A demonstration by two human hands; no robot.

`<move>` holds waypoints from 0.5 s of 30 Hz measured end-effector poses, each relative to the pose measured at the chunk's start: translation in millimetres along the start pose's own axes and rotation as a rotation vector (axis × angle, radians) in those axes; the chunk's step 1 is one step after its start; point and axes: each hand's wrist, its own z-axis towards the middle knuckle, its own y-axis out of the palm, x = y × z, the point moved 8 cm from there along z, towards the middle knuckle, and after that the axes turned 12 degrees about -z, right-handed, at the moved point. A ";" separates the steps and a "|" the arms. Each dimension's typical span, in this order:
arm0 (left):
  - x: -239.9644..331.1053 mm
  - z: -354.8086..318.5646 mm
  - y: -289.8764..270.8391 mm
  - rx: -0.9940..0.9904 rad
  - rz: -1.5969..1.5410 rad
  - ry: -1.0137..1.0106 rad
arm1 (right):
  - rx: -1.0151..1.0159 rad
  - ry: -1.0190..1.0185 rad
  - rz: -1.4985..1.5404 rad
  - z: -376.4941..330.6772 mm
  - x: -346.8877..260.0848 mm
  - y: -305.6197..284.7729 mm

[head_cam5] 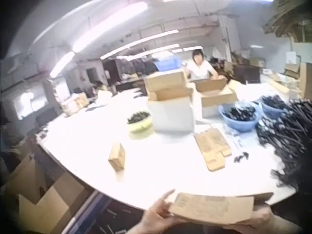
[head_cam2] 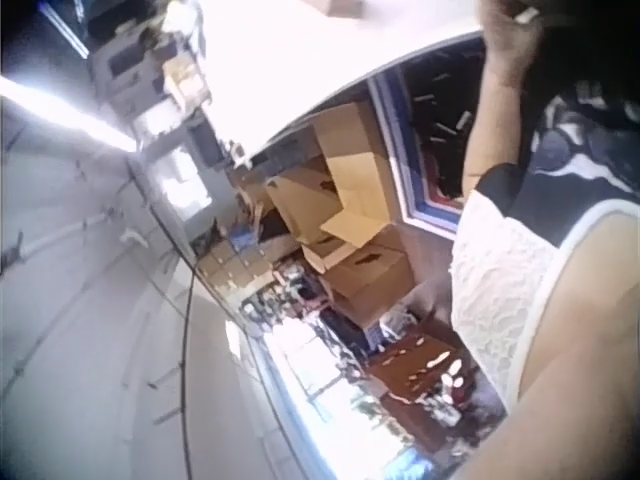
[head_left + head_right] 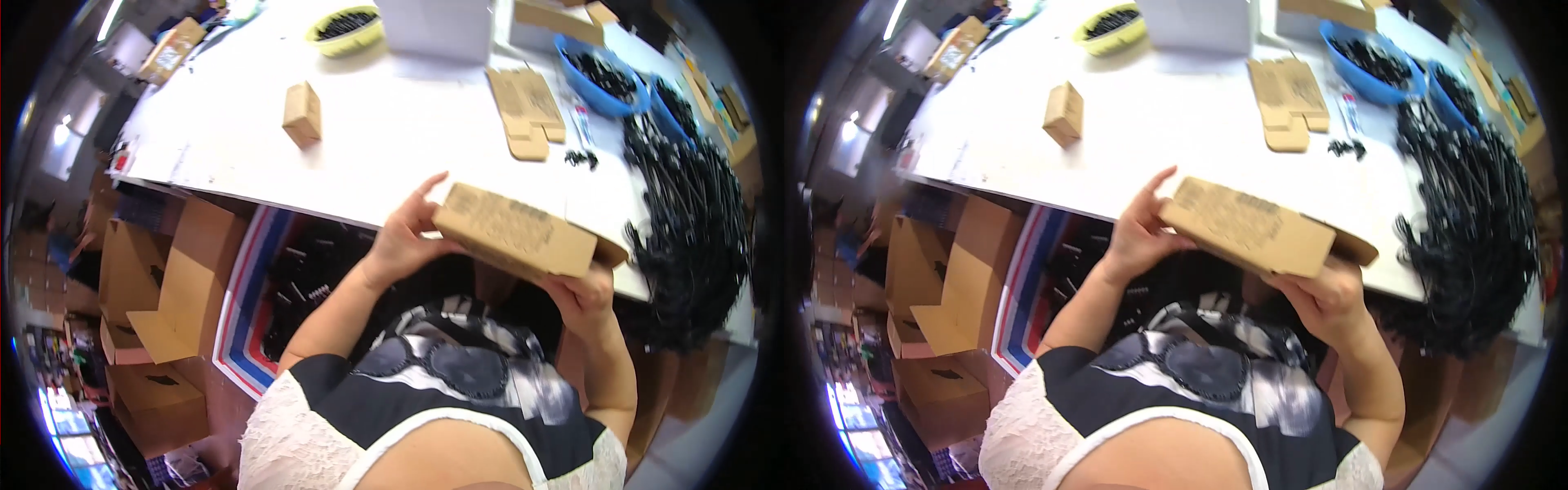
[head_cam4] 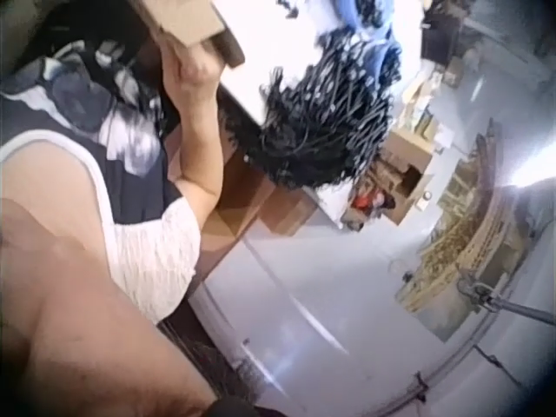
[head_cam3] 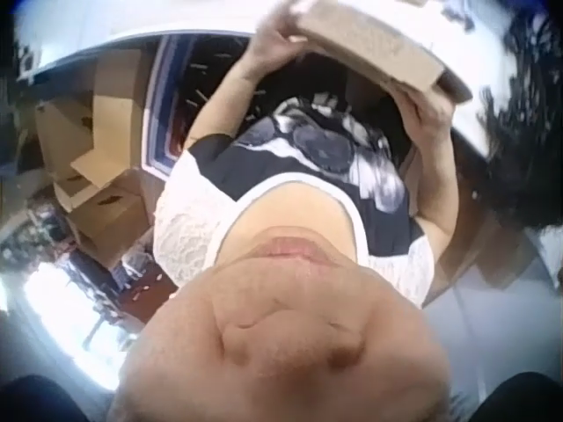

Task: The person folds flat cardboard boxes into their assembled form by hand, then inserts light cords with sockets into them, and packs the assembled boxes.

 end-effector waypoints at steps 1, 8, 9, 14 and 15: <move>-0.5 -2.3 5.1 -0.068 0.007 -0.018 | -0.004 0.024 0.049 -6.7 6.3 1.2; 7.0 -11.6 6.7 -0.163 0.135 0.008 | -0.418 0.508 0.666 -12.8 32.6 22.3; 4.2 -10.5 2.7 -0.156 0.150 0.031 | -0.460 0.467 0.663 -12.4 39.9 29.7; -10.4 -0.5 1.9 -0.071 0.055 0.109 | -0.525 0.515 0.582 1.6 61.9 70.7; -9.6 2.4 4.3 0.000 -0.144 0.062 | -0.417 0.469 0.667 -0.5 69.2 74.9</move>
